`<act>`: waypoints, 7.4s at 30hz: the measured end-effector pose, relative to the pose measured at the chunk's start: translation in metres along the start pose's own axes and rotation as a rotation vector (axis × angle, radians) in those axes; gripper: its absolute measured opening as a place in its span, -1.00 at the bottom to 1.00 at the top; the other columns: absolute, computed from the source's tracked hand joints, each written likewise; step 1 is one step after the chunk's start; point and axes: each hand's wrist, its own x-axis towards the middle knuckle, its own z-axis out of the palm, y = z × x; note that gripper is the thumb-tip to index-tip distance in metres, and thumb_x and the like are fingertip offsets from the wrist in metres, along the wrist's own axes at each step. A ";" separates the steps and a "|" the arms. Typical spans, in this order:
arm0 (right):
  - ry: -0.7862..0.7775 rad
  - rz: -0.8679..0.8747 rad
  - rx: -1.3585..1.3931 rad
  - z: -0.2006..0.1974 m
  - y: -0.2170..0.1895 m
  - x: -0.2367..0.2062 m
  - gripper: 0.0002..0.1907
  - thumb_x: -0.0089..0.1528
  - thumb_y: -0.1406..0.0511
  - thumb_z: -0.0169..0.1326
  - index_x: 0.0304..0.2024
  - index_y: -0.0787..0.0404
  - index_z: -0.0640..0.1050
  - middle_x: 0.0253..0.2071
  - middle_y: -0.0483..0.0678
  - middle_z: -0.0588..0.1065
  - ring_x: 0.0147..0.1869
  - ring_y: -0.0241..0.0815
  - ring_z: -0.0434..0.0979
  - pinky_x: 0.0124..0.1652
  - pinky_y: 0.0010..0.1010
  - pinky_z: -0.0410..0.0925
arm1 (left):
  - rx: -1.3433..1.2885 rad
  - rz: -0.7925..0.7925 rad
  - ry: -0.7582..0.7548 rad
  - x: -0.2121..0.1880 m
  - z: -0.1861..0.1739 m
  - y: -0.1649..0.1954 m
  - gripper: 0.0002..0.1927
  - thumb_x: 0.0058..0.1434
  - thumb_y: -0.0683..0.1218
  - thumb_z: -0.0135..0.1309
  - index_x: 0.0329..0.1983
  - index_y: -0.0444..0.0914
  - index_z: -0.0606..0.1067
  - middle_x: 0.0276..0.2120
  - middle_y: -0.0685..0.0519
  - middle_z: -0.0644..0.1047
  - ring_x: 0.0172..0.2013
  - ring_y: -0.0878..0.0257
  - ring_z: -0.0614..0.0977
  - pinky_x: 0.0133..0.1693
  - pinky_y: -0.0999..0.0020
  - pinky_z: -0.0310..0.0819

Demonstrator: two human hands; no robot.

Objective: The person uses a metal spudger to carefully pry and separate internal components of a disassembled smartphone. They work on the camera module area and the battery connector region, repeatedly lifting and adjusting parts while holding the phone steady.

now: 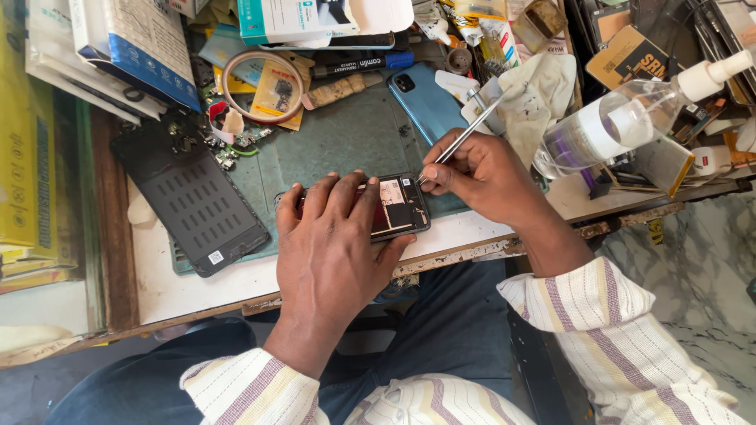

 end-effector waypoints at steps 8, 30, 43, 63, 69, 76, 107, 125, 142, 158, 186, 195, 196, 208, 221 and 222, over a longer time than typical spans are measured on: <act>0.060 -0.032 -0.040 0.004 0.007 0.001 -0.88 0.31 0.36 0.18 -0.19 0.33 0.56 -0.30 -0.05 0.61 -0.21 -0.30 0.68 -0.20 -0.48 0.59 | 0.015 0.008 0.000 0.000 0.001 -0.001 -0.25 0.00 0.29 0.28 0.13 -0.25 0.53 0.12 -0.04 0.51 0.24 0.01 0.41 0.26 -0.13 0.05; 0.040 -0.072 -0.021 0.004 0.011 -0.003 -0.88 0.33 0.35 0.16 -0.18 0.31 0.53 -0.29 -0.07 0.61 -0.19 -0.33 0.66 -0.17 -0.50 0.55 | 0.012 0.013 0.015 -0.001 0.000 0.000 -0.26 0.00 0.28 0.29 0.14 -0.26 0.54 0.12 -0.05 0.52 0.23 0.01 0.42 0.27 -0.13 0.06; -0.005 -0.055 0.053 0.001 0.012 -0.004 -0.88 0.32 0.37 0.19 -0.17 0.34 0.54 -0.26 -0.03 0.59 -0.15 -0.30 0.64 -0.09 -0.46 0.56 | 0.003 0.006 0.024 0.000 0.001 0.001 -0.26 -0.02 0.28 0.29 0.13 -0.25 0.54 0.12 -0.03 0.52 0.22 0.02 0.42 0.26 -0.14 0.06; 0.053 -0.351 -0.722 0.008 -0.048 -0.019 -0.86 0.34 0.33 0.06 -0.10 0.20 0.59 -0.17 0.05 0.57 -0.11 -0.05 0.59 -0.10 -0.25 0.39 | -0.003 0.037 0.040 -0.003 0.000 -0.004 -0.25 0.03 0.28 0.26 0.17 -0.26 0.52 0.13 -0.05 0.50 0.24 0.00 0.41 0.26 -0.14 0.07; -0.025 -0.255 -1.013 0.017 -0.054 -0.013 -0.84 0.21 0.22 0.23 -0.18 0.07 0.67 -0.48 -0.08 0.59 -0.29 -0.11 0.59 -0.01 -0.17 0.27 | -0.015 0.035 0.037 -0.004 0.000 -0.004 -0.24 0.02 0.29 0.26 0.17 -0.26 0.52 0.14 -0.05 0.49 0.24 0.01 0.40 0.27 -0.13 0.06; -0.270 -0.209 -1.443 0.012 -0.070 0.006 -0.85 0.18 0.18 0.22 -0.21 -0.03 0.69 -0.43 -0.09 0.63 -0.30 -0.09 0.58 0.06 -0.17 0.29 | -0.001 0.023 0.023 -0.005 0.002 -0.004 -0.25 0.03 0.29 0.26 0.17 -0.25 0.52 0.15 -0.04 0.50 0.25 0.02 0.39 0.28 -0.12 0.05; -0.003 -0.196 -0.056 0.003 0.028 -0.148 -0.58 0.48 0.13 -0.08 -0.36 0.26 0.51 -0.40 -0.05 0.47 -0.23 -0.17 0.50 0.07 -0.21 0.48 | -0.058 0.181 0.107 -0.007 -0.023 -0.005 -0.10 -0.09 0.20 0.37 0.26 -0.35 0.43 0.18 -0.17 0.49 0.29 -0.15 0.37 0.30 -0.09 0.17; 0.071 -0.234 0.383 0.042 0.053 -0.180 -0.62 0.41 0.13 0.10 -0.17 0.38 0.58 -0.32 0.08 0.55 -0.28 -0.16 0.56 -0.28 -0.38 0.45 | -0.555 0.228 -0.187 -0.078 0.011 0.043 -0.75 0.32 0.03 0.13 -0.39 -0.19 0.46 -0.49 0.09 0.47 -0.45 0.09 0.55 -0.36 0.15 0.22; 0.271 -0.165 0.326 0.038 0.049 -0.152 -0.77 0.40 0.27 0.12 -0.04 0.36 0.54 -0.17 0.09 0.59 -0.13 -0.13 0.64 -0.12 -0.24 0.56 | -0.517 0.335 -0.488 -0.079 0.004 0.029 -0.93 0.16 -0.09 0.16 -0.34 -0.17 0.58 -0.37 0.09 0.63 -0.34 0.11 0.68 -0.30 0.18 0.51; 0.179 -0.234 0.022 0.055 0.040 -0.144 -0.84 0.28 0.39 0.15 -0.09 0.30 0.55 -0.07 0.07 0.55 -0.11 -0.19 0.69 -0.12 -0.44 0.60 | -0.199 0.165 0.015 -0.051 -0.035 0.003 -0.77 0.18 -0.01 0.30 -0.17 -0.19 0.61 -0.15 0.01 0.58 -0.05 0.07 0.55 -0.06 0.14 0.45; 0.220 -0.446 -0.097 0.040 0.011 -0.135 -0.76 0.27 0.42 0.19 -0.01 0.32 0.57 -0.12 0.05 0.63 -0.11 -0.21 0.72 -0.13 -0.45 0.59 | 0.022 -0.143 -0.082 0.014 -0.050 0.017 -0.05 -0.25 0.10 0.44 0.26 -0.29 0.41 -0.02 -0.17 0.42 -0.10 -0.10 0.58 -0.14 0.07 0.54; 0.335 -0.493 -0.194 0.040 -0.014 -0.081 -0.84 0.23 0.42 0.29 -0.16 0.33 0.60 -0.17 0.05 0.65 -0.19 -0.31 0.66 -0.24 -0.53 0.49 | 0.077 -0.419 -0.182 -0.019 -0.063 0.055 -0.14 -0.06 0.16 0.30 0.37 -0.10 0.39 -0.08 -0.09 0.41 -0.16 -0.03 0.62 -0.27 0.07 0.58; 0.316 -0.503 -0.230 0.042 -0.016 -0.076 -0.84 0.22 0.41 0.31 -0.18 0.33 0.60 -0.18 0.04 0.65 -0.19 -0.32 0.66 -0.22 -0.53 0.48 | 0.070 -0.437 -0.203 -0.020 -0.062 0.055 -0.13 -0.06 0.16 0.30 0.37 -0.11 0.38 -0.07 -0.07 0.41 -0.19 -0.02 0.63 -0.30 0.07 0.58; 0.182 -0.465 -0.376 0.051 -0.018 -0.053 -0.88 0.20 0.43 0.30 -0.29 0.31 0.57 -0.23 0.01 0.64 -0.20 -0.29 0.69 -0.24 -0.52 0.51 | 0.028 -0.445 -0.265 -0.020 -0.058 0.047 -0.08 -0.06 0.16 0.31 0.37 -0.24 0.34 0.03 -0.08 0.39 -0.23 -0.04 0.65 -0.38 0.08 0.59; 0.116 -0.463 -0.381 0.052 -0.016 -0.040 -0.82 0.17 0.46 0.32 -0.34 0.30 0.52 -0.24 0.03 0.63 -0.22 -0.25 0.69 -0.26 -0.46 0.48 | 0.000 -0.443 -0.340 -0.015 -0.057 0.038 -0.08 -0.05 0.15 0.29 0.39 -0.24 0.32 -0.02 -0.05 0.39 -0.22 -0.02 0.64 -0.40 0.10 0.59; 0.118 -0.468 -0.388 0.052 -0.014 -0.040 -0.81 0.17 0.46 0.32 -0.34 0.30 0.51 -0.23 0.03 0.64 -0.21 -0.24 0.69 -0.26 -0.46 0.48 | -0.009 -0.433 -0.329 -0.015 -0.056 0.038 -0.08 -0.05 0.14 0.29 0.38 -0.25 0.32 -0.02 -0.05 0.39 -0.22 -0.02 0.64 -0.41 0.10 0.59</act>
